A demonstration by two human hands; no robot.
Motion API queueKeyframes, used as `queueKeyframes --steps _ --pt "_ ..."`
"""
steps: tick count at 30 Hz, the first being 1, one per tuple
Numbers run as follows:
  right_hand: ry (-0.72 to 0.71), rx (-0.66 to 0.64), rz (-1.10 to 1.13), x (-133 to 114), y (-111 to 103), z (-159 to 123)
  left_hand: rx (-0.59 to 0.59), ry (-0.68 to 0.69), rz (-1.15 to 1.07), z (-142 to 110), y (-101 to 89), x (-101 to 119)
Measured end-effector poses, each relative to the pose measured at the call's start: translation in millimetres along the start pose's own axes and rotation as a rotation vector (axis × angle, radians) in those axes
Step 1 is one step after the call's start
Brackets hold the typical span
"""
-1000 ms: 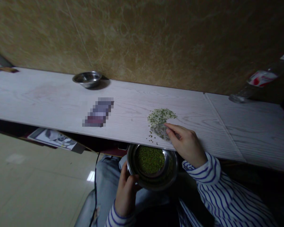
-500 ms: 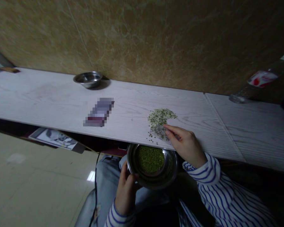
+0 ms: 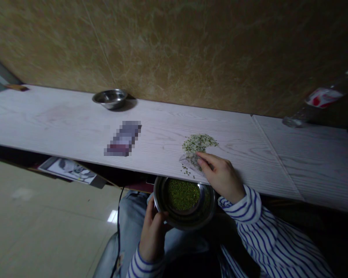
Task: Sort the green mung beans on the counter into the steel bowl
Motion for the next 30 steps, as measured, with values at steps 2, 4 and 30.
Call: queueKeyframes --steps 2,4,30 --pt "0.004 -0.009 0.014 0 0 -1 -0.005 0.0 -0.003 0 -0.5 1" --pt "0.017 -0.007 0.03 2 -1 -2 -0.009 0.001 0.002 -1 -0.1 3" --pt "-0.086 -0.146 0.125 -15 9 -7 -0.012 0.009 0.016 -3 3.7 8"
Point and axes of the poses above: each hand's wrist, its own z-axis towards the middle knuckle, its own y-axis out of the palm, x = y × z, the point moved 4 cm from there along z, towards the middle knuckle, and after that the axes turned 3 degrees about -z, right-handed, at the moved point
